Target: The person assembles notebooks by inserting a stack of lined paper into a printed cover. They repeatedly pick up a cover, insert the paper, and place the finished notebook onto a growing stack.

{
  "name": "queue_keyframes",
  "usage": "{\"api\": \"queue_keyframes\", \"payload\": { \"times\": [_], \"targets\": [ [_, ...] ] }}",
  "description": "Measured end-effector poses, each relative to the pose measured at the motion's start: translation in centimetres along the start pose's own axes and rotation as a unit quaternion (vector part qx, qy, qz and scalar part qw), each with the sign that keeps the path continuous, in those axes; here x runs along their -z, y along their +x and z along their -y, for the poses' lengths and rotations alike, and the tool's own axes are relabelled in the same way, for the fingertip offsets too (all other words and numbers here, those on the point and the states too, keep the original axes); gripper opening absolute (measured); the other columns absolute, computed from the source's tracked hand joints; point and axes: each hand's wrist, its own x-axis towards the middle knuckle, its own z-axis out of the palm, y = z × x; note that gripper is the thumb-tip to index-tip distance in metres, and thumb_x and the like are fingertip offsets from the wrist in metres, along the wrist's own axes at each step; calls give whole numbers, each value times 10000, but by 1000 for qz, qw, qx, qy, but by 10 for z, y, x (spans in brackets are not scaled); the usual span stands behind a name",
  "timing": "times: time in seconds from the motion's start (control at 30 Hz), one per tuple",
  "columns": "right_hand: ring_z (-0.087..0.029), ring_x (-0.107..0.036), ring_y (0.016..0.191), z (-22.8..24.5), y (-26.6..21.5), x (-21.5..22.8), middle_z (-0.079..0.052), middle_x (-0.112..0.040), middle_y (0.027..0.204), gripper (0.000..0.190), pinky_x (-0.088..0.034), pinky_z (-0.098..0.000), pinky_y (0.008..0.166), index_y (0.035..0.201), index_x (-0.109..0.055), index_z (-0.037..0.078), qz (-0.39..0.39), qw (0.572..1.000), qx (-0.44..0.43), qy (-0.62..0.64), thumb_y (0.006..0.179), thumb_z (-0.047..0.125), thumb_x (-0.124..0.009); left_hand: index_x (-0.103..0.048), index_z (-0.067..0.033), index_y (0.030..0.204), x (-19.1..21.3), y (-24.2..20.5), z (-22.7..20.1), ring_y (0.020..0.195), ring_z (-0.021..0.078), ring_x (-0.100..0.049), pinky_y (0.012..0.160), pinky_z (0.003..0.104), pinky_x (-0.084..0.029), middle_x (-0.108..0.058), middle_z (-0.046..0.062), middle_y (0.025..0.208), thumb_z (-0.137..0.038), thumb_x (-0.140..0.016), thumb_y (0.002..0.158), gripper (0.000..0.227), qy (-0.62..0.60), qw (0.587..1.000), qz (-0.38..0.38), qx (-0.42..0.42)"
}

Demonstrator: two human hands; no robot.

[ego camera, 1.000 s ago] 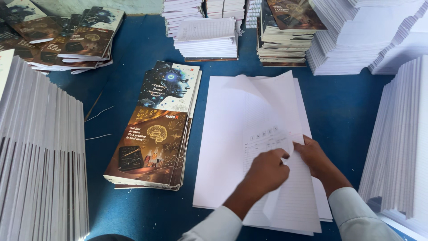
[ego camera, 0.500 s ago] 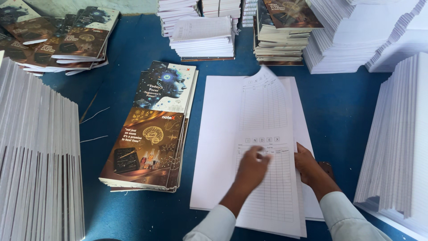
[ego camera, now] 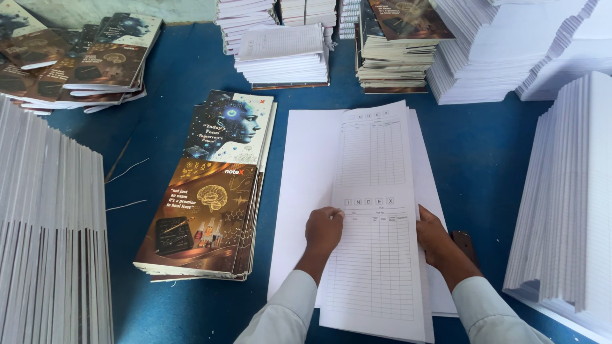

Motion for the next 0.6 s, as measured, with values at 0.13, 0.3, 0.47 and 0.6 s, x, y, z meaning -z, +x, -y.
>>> {"api": "queue_keyframes", "payload": {
  "times": [0.13,0.3,0.47,0.6],
  "targets": [
    [-262,-750,877,3,-2,1,-226,-758,1086,461,-640,-405,689,1380,-616,65,-7,1000,18,19,925,143,-612,-641,-43,1253,4,16,3,1040,234,-656,924,383,-535,-678,136,1165,-246,-626,948,367,-138,988,-28,65],
    [-248,-745,817,9,-9,3,-228,-764,1067,486,-633,-403,617,1397,-591,89,9,998,46,45,916,152,-630,-588,-21,1322,22,27,-4,790,184,-574,693,355,-476,-674,114,1000,-293,-586,997,425,-307,945,20,114],
    [-226,-744,807,22,-19,3,-233,-759,1072,506,-631,-387,595,1404,-576,78,39,991,78,99,913,180,-641,-683,-20,1264,54,23,-35,707,163,-477,626,348,-406,-528,62,856,-348,-577,997,435,-346,931,82,87],
    [-229,-746,825,45,-48,-4,-208,-752,1101,531,-645,-396,603,1400,-578,91,35,990,103,90,881,173,-655,-615,-11,1238,83,12,-54,893,146,-613,772,348,-498,-655,45,975,-278,-560,961,389,-361,924,113,48]
  ]
}}
